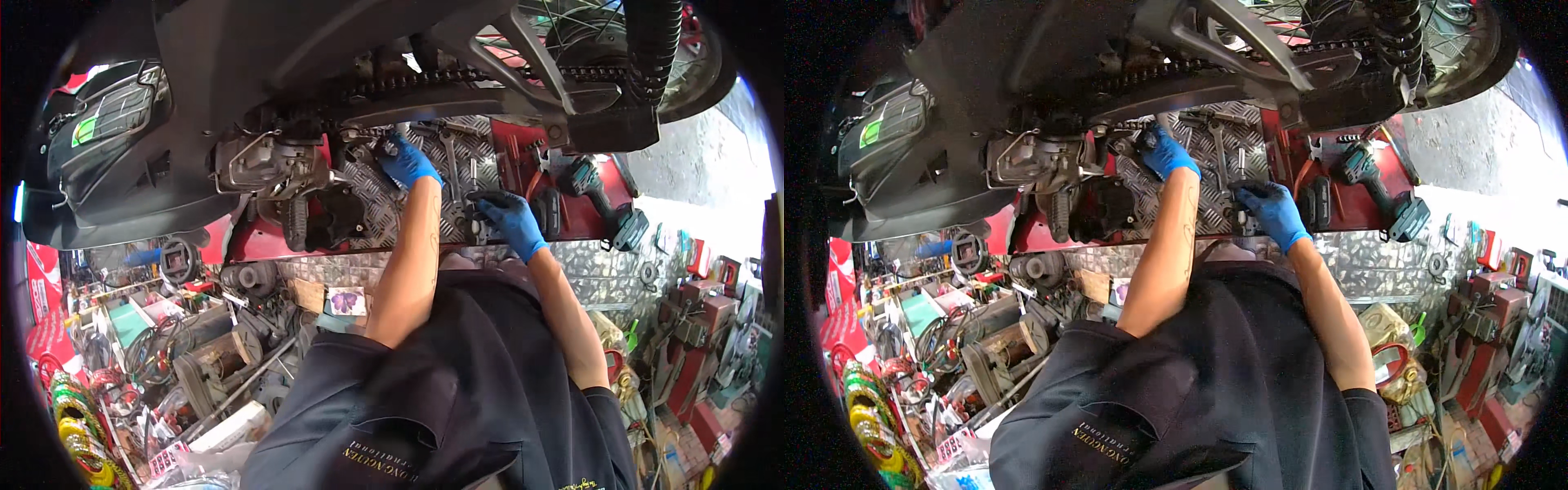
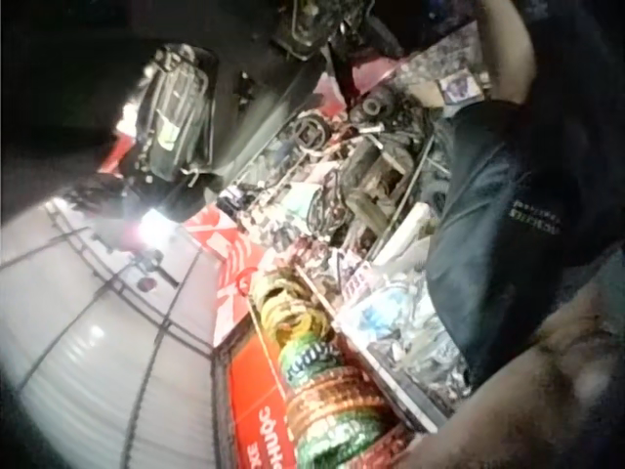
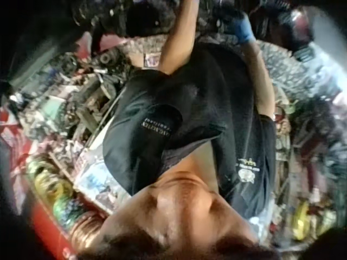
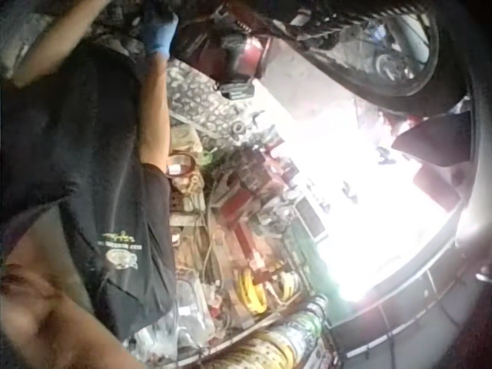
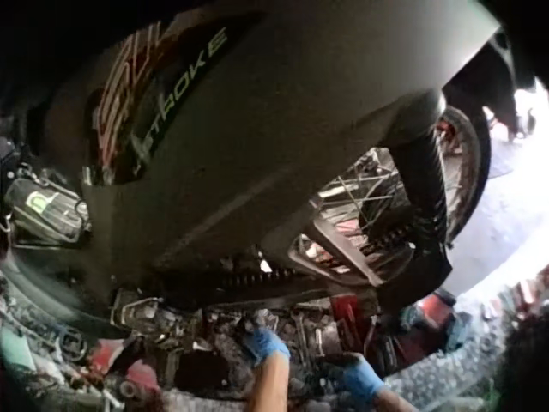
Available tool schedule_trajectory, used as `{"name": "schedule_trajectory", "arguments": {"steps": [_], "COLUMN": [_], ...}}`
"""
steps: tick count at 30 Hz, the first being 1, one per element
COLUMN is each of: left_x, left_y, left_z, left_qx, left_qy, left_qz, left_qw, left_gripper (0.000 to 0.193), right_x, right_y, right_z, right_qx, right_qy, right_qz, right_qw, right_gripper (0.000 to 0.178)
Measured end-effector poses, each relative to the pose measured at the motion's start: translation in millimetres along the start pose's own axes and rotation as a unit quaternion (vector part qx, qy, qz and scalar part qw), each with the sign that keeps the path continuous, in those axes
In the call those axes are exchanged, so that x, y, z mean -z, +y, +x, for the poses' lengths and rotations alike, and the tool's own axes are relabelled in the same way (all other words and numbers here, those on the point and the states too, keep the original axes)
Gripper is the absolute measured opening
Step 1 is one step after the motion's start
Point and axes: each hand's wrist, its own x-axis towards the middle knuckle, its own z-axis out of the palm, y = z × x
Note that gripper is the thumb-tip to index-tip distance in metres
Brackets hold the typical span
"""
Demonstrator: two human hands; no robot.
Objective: Performing mechanical repairs on the underside of a motorcycle.
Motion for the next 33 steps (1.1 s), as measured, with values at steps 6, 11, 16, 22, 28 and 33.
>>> {"name": "schedule_trajectory", "arguments": {"steps": [6, 11, 16, 22, 28, 33], "left_x": [11.7, 37.4, 50.0, 57.5, 58.5, 60.3], "left_y": [32.3, 67.9, 65.6, 64.3, 66.3, 62.5], "left_z": [-32.5, -41.9, -34.6, -31.2, -29.9, -27.7], "left_qx": [-0.034, 0.112, 0.166, 0.165, 0.179, 0.139], "left_qy": [-0.068, -0.155, -0.230, -0.263, -0.279, -0.285], "left_qz": [-0.129, -0.269, -0.304, -0.309, -0.295, -0.266], "left_qw": [0.989, 0.944, 0.909, 0.899, 0.896, 0.910], "left_gripper": [0.023, 0.018, 0.016, 0.022, 0.020, 0.021], "right_x": [26.2, 4.0, -27.7, -38.1, -39.8, -39.6], "right_y": [-11.5, -61.7, -57.2, -53.3, -59.0, -63.2], "right_z": [25.9, 66.6, 115.6, 118.5, 119.4, 114.3], "right_qx": [0.048, 0.063, 0.070, 0.070, 0.103, 0.136], "right_qy": [-0.004, 0.005, -0.023, -0.023, 0.012, 0.003], "right_qz": [0.003, 0.083, 0.158, 0.183, 0.131, 0.083], "right_qw": [0.999, 0.995, 0.985, 0.980, 0.986, 0.987], "right_gripper": [0.020, 0.022, 0.024, 0.022, 0.023, 0.027]}}
